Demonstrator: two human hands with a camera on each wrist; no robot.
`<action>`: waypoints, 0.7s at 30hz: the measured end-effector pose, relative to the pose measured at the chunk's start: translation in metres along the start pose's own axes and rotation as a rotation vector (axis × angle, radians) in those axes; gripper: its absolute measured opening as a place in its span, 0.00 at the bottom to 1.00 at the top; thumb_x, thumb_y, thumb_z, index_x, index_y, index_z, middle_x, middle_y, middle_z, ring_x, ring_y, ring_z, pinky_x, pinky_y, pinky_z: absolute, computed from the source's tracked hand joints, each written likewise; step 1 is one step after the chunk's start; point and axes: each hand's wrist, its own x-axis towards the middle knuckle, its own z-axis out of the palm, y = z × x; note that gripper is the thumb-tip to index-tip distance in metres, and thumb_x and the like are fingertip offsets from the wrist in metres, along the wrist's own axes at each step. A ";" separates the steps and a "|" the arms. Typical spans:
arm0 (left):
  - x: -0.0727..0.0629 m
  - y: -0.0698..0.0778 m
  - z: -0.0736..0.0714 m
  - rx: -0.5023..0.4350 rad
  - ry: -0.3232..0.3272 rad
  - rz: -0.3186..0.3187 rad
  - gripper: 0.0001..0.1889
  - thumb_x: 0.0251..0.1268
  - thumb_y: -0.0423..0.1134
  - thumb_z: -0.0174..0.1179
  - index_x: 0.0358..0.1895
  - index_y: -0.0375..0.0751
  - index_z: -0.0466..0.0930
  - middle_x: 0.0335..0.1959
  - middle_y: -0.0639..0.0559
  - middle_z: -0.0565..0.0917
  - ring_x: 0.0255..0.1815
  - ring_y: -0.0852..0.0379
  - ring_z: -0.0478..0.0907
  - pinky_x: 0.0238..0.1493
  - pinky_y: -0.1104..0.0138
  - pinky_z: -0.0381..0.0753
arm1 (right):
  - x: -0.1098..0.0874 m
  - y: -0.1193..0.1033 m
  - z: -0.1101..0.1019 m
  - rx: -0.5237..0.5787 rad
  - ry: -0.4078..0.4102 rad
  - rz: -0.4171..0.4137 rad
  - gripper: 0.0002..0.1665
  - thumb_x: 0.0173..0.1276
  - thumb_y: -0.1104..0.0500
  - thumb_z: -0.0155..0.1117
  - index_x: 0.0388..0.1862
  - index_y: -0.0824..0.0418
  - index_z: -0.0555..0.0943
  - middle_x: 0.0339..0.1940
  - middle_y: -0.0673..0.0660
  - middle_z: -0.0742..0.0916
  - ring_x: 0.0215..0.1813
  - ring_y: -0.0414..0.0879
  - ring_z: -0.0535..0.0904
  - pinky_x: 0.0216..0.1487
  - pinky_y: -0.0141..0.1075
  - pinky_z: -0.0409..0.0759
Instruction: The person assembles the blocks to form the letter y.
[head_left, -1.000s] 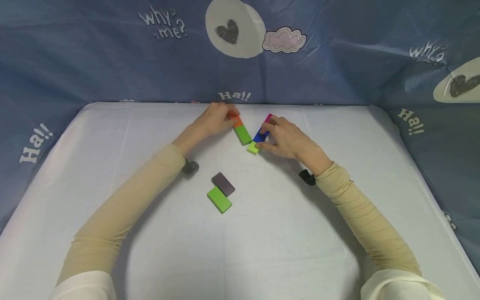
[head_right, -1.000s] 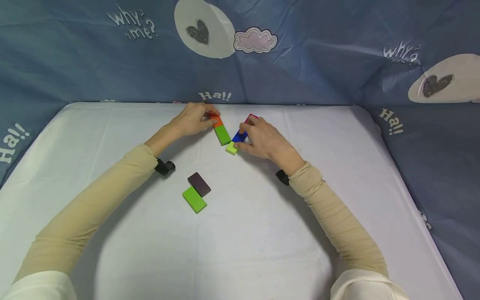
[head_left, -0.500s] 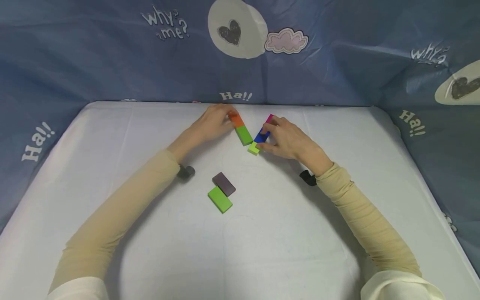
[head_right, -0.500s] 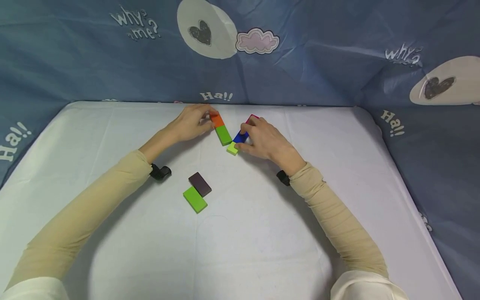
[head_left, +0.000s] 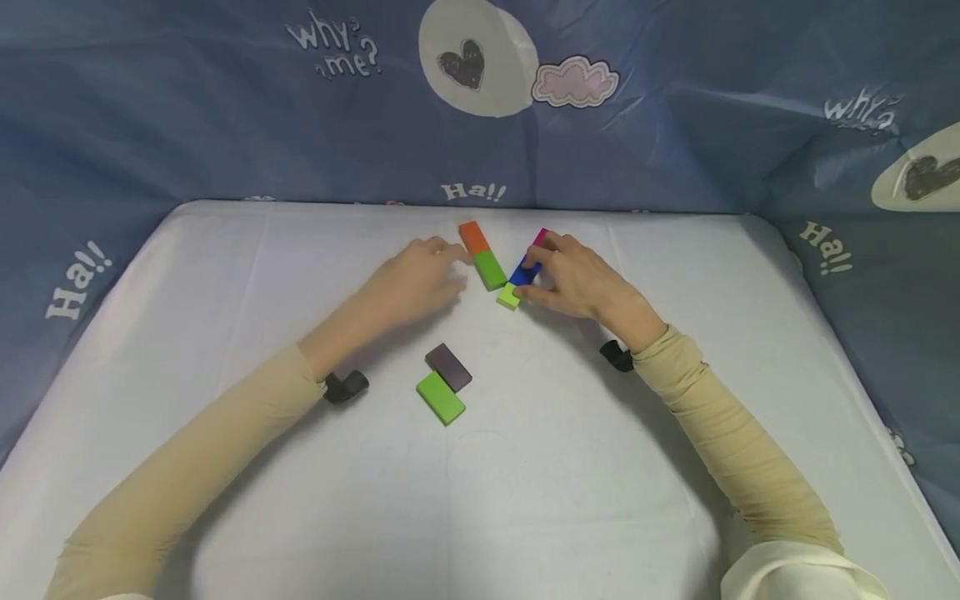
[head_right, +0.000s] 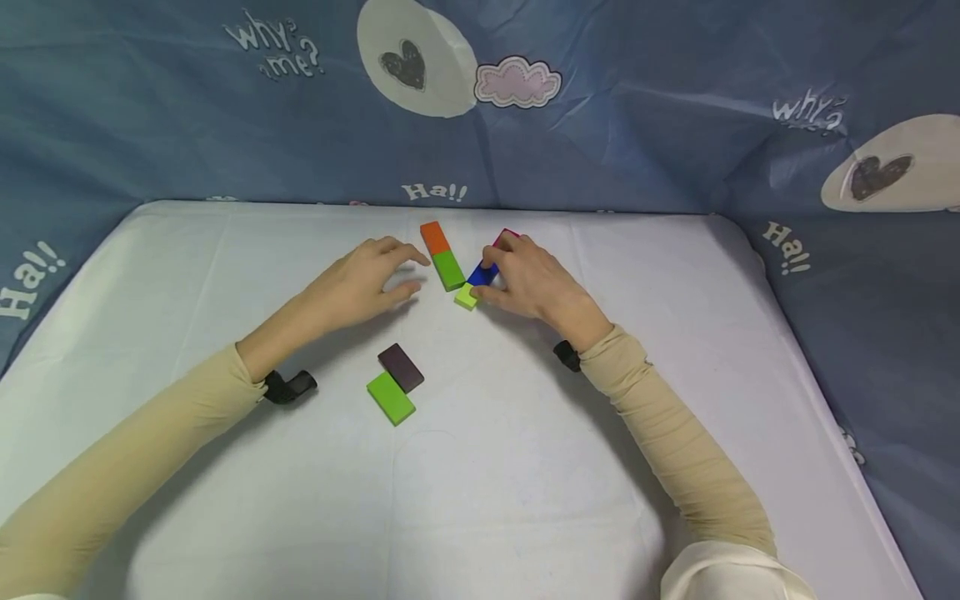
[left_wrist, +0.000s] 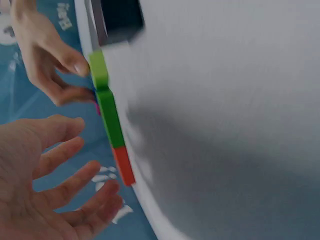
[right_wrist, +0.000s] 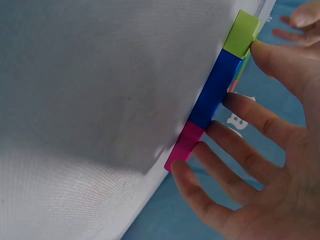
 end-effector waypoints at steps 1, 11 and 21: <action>-0.005 0.002 0.001 0.003 0.000 0.004 0.20 0.80 0.47 0.61 0.70 0.51 0.79 0.71 0.40 0.80 0.72 0.36 0.77 0.69 0.42 0.81 | 0.000 0.000 0.000 0.000 0.000 0.000 0.26 0.73 0.40 0.72 0.58 0.57 0.85 0.56 0.60 0.84 0.56 0.58 0.79 0.59 0.52 0.81; -0.052 0.027 0.015 -0.096 0.046 -0.010 0.18 0.79 0.44 0.61 0.66 0.45 0.84 0.62 0.42 0.86 0.64 0.42 0.83 0.66 0.49 0.84 | 0.001 0.000 0.002 0.003 -0.007 0.010 0.27 0.73 0.40 0.72 0.59 0.58 0.85 0.57 0.60 0.83 0.57 0.58 0.79 0.61 0.53 0.81; -0.087 0.045 0.027 0.008 0.016 -0.046 0.23 0.68 0.51 0.74 0.63 0.48 0.86 0.58 0.43 0.88 0.52 0.46 0.82 0.41 0.59 0.86 | 0.000 0.000 0.001 -0.005 -0.002 0.006 0.26 0.73 0.40 0.72 0.58 0.57 0.85 0.58 0.60 0.83 0.58 0.59 0.79 0.61 0.53 0.80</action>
